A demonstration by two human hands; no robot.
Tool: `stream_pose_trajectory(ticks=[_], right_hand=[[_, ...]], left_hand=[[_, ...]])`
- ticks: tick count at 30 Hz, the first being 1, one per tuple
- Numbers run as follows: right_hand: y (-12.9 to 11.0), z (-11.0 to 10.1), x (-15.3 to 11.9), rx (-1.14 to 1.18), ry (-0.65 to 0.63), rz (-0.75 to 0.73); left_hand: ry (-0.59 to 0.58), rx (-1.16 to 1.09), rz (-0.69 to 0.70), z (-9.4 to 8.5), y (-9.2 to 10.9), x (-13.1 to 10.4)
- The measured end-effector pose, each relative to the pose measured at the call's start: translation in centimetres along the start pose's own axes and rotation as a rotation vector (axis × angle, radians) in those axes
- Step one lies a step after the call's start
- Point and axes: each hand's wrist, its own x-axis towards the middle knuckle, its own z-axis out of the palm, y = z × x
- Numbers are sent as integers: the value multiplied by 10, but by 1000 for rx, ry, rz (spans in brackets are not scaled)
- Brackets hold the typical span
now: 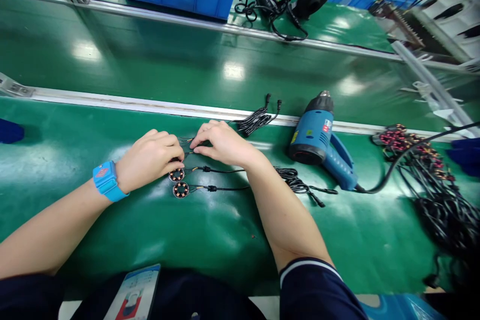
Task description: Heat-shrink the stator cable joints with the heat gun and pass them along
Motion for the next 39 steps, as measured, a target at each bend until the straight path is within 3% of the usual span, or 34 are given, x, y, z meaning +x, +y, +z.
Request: stream_pose_trajectory(ticks=[8,16,23,26,39], right_hand=[[-11,18,10,-25,-88,5],[-11,22,13,46,22,140],[-1,9,8,56,-57,109],[0,7,7,35,-111,126],[-10,13,14,140,-131,176]], left_hand=[[-76,-30,-2,4,-2,0],[-90,-100,-14,3,-7,-1],[-24,-221,-173,8,-6,1],[-7,-190,-163,10,-4,2],[-1,-120,-98,8,-3,3]])
